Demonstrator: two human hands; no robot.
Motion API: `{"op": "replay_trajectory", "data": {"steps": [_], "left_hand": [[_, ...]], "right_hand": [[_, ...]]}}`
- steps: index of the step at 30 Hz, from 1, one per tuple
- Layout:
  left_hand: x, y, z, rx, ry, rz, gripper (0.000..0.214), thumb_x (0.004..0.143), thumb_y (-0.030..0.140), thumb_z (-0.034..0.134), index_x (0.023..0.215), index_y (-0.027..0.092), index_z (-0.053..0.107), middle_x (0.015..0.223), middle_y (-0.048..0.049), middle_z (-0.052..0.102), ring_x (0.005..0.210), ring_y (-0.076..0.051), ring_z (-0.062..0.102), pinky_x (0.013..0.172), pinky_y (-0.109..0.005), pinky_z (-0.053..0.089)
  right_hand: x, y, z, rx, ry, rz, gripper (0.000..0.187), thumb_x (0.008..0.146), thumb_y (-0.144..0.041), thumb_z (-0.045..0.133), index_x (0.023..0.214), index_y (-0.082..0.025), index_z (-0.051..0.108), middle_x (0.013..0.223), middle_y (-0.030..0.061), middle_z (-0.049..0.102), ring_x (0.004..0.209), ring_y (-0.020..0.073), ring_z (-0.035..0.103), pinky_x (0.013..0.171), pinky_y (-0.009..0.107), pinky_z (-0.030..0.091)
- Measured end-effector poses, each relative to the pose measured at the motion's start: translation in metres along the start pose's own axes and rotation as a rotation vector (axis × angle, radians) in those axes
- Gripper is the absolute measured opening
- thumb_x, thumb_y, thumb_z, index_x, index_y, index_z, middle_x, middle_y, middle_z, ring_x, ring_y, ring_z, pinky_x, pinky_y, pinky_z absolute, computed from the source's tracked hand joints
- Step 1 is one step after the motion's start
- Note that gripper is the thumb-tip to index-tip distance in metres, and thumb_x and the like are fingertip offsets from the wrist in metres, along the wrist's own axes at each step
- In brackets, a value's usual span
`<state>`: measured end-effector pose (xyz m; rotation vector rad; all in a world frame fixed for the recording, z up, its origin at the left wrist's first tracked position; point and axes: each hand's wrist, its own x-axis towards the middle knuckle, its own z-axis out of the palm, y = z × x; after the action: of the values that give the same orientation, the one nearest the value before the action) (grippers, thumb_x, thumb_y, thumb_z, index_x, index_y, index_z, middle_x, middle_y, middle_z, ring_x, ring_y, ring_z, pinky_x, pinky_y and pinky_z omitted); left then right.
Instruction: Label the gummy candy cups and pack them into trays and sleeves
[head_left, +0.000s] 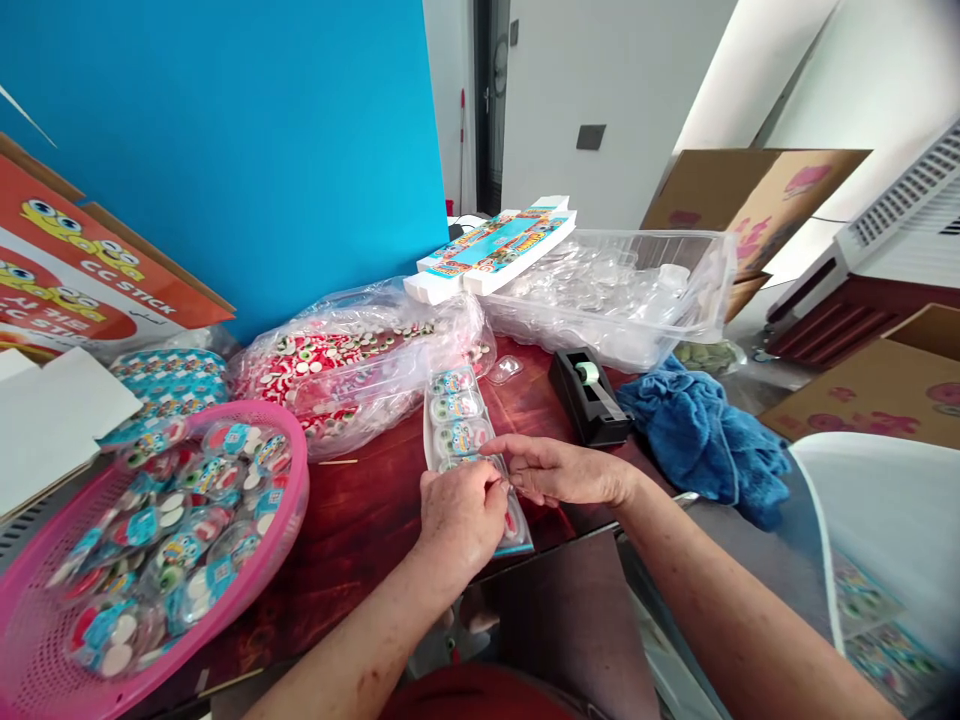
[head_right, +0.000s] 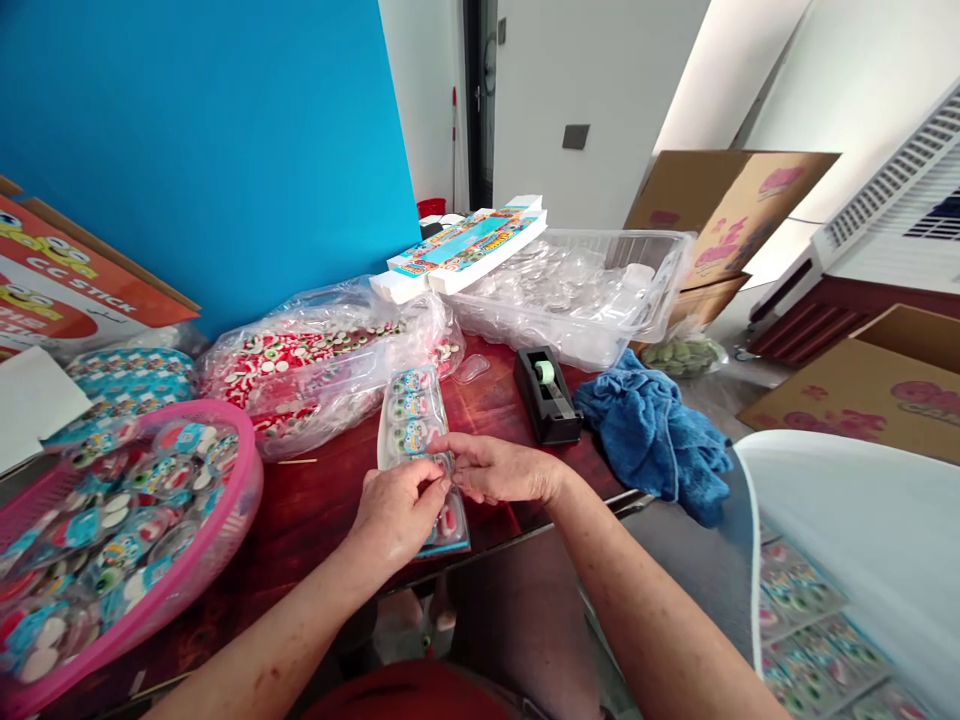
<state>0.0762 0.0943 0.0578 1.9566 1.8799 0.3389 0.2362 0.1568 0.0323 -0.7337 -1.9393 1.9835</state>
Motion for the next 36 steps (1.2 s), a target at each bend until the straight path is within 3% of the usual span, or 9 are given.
{"op": "replay_trajectory", "data": {"steps": [7,15,19,22,26,28,31,33,36], "left_hand": [[0.003,0.005,0.007,0.222,0.019,0.045,0.021,0.083,0.028,0.042,0.076,0.02,0.061,0.08,-0.003,0.069,0.076,-0.022,0.062,0.07,-0.035,0.034],[0.001,0.002,0.012,0.194,0.063,0.054,0.015,0.083,0.028,0.043,0.094,0.023,0.053,0.078,-0.0006,0.068,0.076,-0.021,0.061,0.07,-0.035,0.032],[0.0,0.001,0.013,0.158,0.06,0.086,0.012,0.084,0.025,0.043,0.091,0.025,0.052,0.078,0.002,0.068,0.079,-0.022,0.061,0.07,-0.035,0.031],[-0.001,0.002,0.014,0.148,0.078,0.09,0.011,0.084,0.024,0.043,0.09,0.025,0.053,0.081,0.002,0.068,0.081,-0.021,0.061,0.071,-0.035,0.03],[-0.002,-0.001,0.014,0.12,0.103,0.091,0.011,0.082,0.022,0.045,0.089,0.024,0.054,0.08,0.0011,0.067,0.078,-0.02,0.061,0.071,-0.035,0.031],[-0.004,-0.007,0.014,0.067,0.121,0.104,0.01,0.079,0.02,0.047,0.087,0.023,0.054,0.075,0.0019,0.066,0.073,-0.019,0.06,0.071,-0.034,0.032],[-0.01,-0.019,0.016,-0.06,0.197,0.166,0.007,0.075,0.016,0.051,0.078,0.022,0.054,0.069,0.0029,0.063,0.068,-0.016,0.057,0.072,-0.032,0.034],[-0.016,-0.026,0.019,-0.118,0.276,0.238,0.006,0.074,0.015,0.052,0.072,0.021,0.054,0.068,0.0021,0.062,0.069,-0.015,0.056,0.073,-0.032,0.035],[-0.025,-0.034,0.025,-0.186,0.386,0.322,0.008,0.075,0.016,0.05,0.068,0.02,0.053,0.07,0.0,0.061,0.072,-0.016,0.055,0.076,-0.033,0.036]], "right_hand": [[0.002,0.013,-0.005,0.029,-0.02,0.025,0.053,0.082,-0.025,0.051,0.129,-0.015,0.031,0.061,-0.0075,0.045,0.048,0.0055,0.041,0.04,0.016,0.03],[0.0,0.027,-0.001,0.033,0.03,-0.094,0.068,0.081,-0.022,0.049,0.139,-0.017,0.013,0.065,-0.0061,0.047,0.056,0.008,0.045,0.052,0.021,0.036],[-0.001,0.028,0.0,-0.18,0.141,-0.063,0.074,0.081,-0.025,0.049,0.142,-0.014,0.008,0.07,-0.0036,0.047,0.058,0.0097,0.044,0.054,0.023,0.039],[0.004,0.022,0.012,-0.4,0.299,-0.003,0.076,0.079,-0.023,0.05,0.142,-0.014,0.01,0.084,0.0033,0.053,0.069,0.0135,0.051,0.062,0.027,0.042],[0.016,0.018,0.033,-0.792,0.541,0.271,0.075,0.078,-0.024,0.05,0.143,-0.024,0.012,0.118,0.0144,0.048,0.084,0.0218,0.059,0.068,0.033,0.044],[0.02,0.019,0.036,-0.822,0.697,0.369,0.069,0.079,-0.019,0.045,0.142,-0.024,0.018,0.12,0.0167,0.047,0.081,0.0232,0.06,0.067,0.034,0.044],[0.019,0.022,0.034,-0.703,0.909,0.307,0.046,0.083,-0.015,0.035,0.128,-0.014,0.044,0.11,0.0164,0.055,0.089,0.0231,0.058,0.075,0.034,0.043],[0.016,0.022,0.035,-0.657,0.905,0.241,0.033,0.088,-0.022,0.032,0.105,-0.014,0.059,0.097,0.0122,0.061,0.089,0.0207,0.057,0.077,0.03,0.043],[0.014,0.017,0.05,-0.653,0.819,0.223,0.035,0.09,-0.034,0.033,0.082,-0.017,0.063,0.08,0.008,0.061,0.078,0.0186,0.056,0.073,0.028,0.043]]}}
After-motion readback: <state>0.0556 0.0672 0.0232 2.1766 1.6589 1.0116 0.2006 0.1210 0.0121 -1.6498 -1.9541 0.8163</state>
